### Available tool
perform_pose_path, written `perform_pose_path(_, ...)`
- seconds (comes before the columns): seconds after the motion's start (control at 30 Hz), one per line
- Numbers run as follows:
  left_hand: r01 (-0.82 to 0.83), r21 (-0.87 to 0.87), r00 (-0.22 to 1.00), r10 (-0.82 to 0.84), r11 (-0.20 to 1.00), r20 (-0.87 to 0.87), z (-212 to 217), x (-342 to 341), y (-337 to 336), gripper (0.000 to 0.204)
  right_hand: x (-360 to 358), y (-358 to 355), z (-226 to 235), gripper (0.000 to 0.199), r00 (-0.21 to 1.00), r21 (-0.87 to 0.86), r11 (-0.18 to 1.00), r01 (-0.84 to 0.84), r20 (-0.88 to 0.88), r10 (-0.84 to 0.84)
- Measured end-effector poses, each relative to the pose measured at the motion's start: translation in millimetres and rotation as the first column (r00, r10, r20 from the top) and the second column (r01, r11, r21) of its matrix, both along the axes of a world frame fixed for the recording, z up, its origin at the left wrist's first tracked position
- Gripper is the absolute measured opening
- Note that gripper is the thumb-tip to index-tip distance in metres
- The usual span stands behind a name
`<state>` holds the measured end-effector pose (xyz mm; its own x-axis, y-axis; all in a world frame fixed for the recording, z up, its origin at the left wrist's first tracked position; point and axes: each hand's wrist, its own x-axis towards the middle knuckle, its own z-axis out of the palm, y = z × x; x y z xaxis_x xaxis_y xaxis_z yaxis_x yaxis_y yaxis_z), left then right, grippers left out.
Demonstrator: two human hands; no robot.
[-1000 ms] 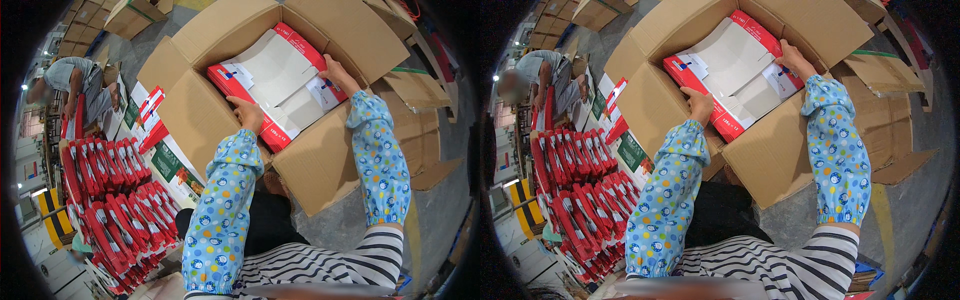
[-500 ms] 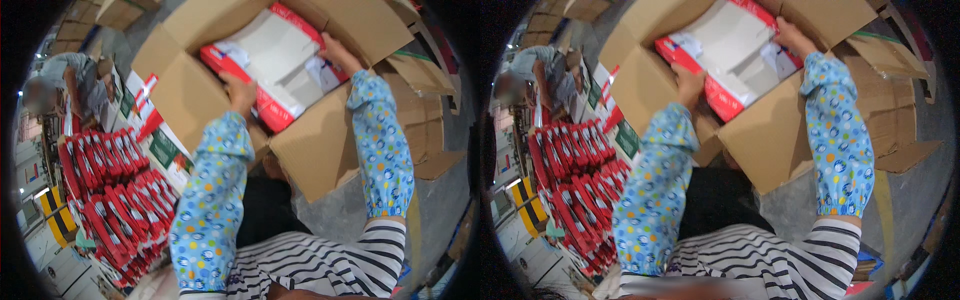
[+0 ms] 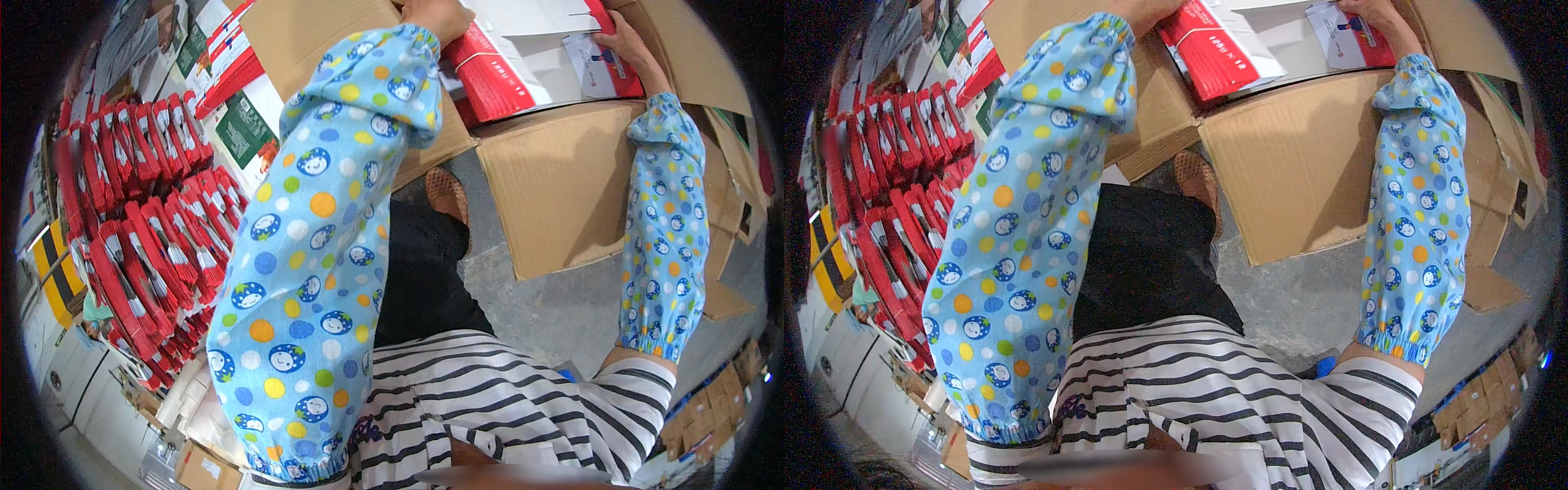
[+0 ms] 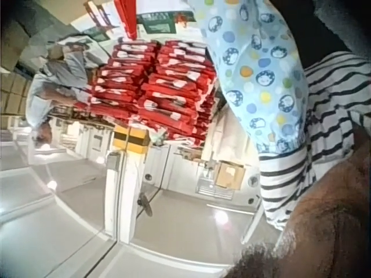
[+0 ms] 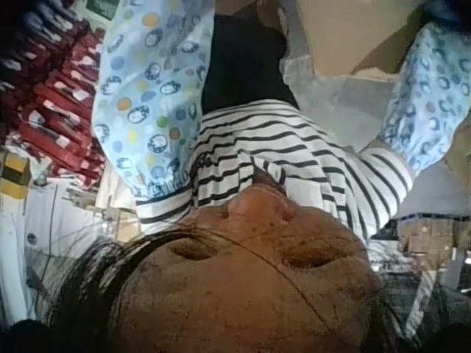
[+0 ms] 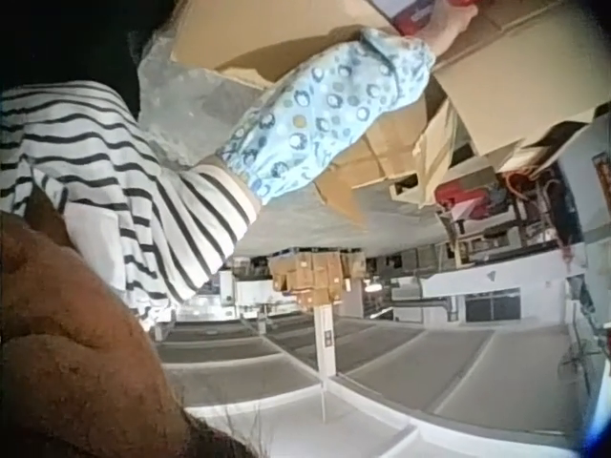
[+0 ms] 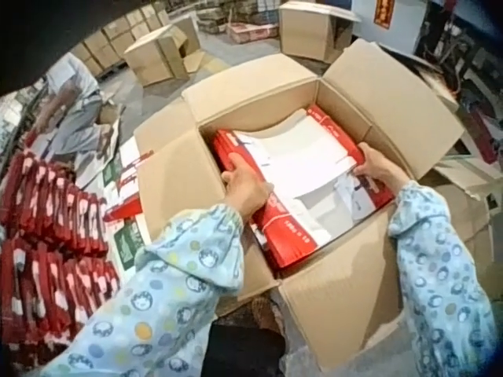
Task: Picking up stacks of paper packets, checking/counting them, and placing them into cardboard shipping boxes.
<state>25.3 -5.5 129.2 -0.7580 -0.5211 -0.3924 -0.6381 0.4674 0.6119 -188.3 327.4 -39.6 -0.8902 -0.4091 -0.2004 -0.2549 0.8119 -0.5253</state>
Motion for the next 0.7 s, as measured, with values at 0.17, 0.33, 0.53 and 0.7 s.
perform_pose_path(0.17, 0.174, -0.094, 0.985, -0.172, 0.980, 0.032, -12.2, 0.8, -0.1, 0.106, 4.5, 0.1, 15.5, 0.076, 1.000, -0.006, 1.000, -0.013, -0.006, 0.013)
perform_pose_path(0.33, 0.430, -0.753, 0.880, -0.417, 0.498, 0.227, -55.8, 12.4, -1.0, 0.047, 27.2, -49.2, 49.6, 0.064, 0.998, 0.205, 0.977, 0.067, 0.000, -0.068)
perform_pose_path(0.53, 0.693, -0.686, 0.596, -0.711, 0.220, 0.374, -34.7, 13.8, 0.2, 0.033, 72.7, -81.8, 102.7, 0.066, 0.875, 0.373, 0.927, -0.031, -0.438, 0.206)
perform_pose_path(0.7, 0.692, -0.657, 0.623, -0.707, 0.298, 0.335, -78.3, 21.8, 9.2, 0.031, 88.9, -76.3, 82.3, 0.083, 0.945, 0.573, 0.814, -0.096, -0.205, 0.255)
